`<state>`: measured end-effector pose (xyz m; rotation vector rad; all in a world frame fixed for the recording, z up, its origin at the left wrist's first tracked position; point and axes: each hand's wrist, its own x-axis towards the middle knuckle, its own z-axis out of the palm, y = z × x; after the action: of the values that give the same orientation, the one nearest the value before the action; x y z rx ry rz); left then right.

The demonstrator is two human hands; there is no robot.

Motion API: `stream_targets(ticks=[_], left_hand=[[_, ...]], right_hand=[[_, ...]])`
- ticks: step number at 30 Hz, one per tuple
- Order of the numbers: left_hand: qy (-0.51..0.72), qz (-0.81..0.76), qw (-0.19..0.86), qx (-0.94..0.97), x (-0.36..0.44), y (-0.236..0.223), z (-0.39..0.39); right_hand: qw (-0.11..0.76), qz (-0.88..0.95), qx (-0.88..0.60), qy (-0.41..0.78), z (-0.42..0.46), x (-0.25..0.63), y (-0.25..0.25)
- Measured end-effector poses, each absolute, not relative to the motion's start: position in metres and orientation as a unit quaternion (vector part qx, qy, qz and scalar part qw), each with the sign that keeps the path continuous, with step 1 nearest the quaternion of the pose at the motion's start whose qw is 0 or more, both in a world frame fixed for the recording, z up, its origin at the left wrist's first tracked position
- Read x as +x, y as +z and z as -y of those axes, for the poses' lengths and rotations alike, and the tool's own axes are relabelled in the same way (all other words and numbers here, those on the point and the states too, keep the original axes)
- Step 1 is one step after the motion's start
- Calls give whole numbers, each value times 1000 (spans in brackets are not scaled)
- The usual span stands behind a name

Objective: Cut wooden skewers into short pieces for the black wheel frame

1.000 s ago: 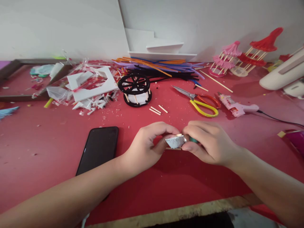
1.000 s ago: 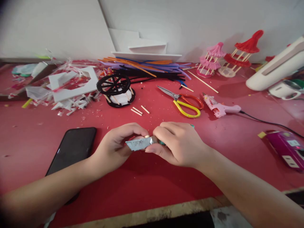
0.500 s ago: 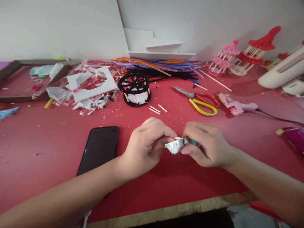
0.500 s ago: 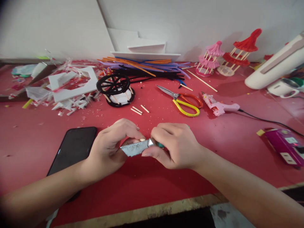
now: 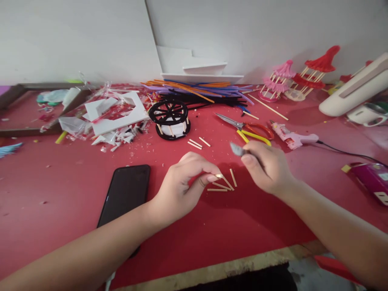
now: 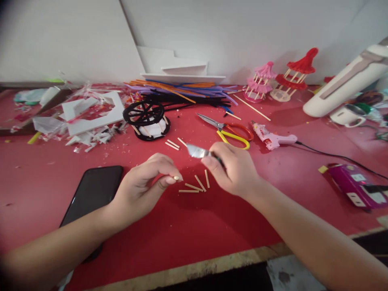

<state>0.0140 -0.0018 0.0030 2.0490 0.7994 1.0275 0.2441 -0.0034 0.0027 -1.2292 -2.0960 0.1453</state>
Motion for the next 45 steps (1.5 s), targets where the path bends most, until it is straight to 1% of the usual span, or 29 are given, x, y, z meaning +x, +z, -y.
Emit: stream_targets(ticks=[3, 5, 9, 16, 22, 29, 45], left_hand=[[387, -321, 347, 792, 15, 1, -1], [378, -312, 344, 801, 15, 1, -2], [365, -305, 352, 806, 17, 1, 0], [361, -303, 365, 803, 18, 1, 0], [364, -304, 354, 806, 18, 0, -1], [374, -299, 321, 817, 17, -1, -1], [377, -301, 317, 817, 16, -2, -2]], right_hand=[[333, 845, -404, 104, 15, 229, 6], [316, 856, -391, 120, 20, 221, 8], [294, 864, -393, 113, 23, 217, 7], [288, 869, -388, 108, 22, 217, 8], [288, 868, -388, 117, 22, 217, 8], [285, 867, -395, 101, 22, 217, 7], [281, 868, -393, 115, 22, 217, 7]])
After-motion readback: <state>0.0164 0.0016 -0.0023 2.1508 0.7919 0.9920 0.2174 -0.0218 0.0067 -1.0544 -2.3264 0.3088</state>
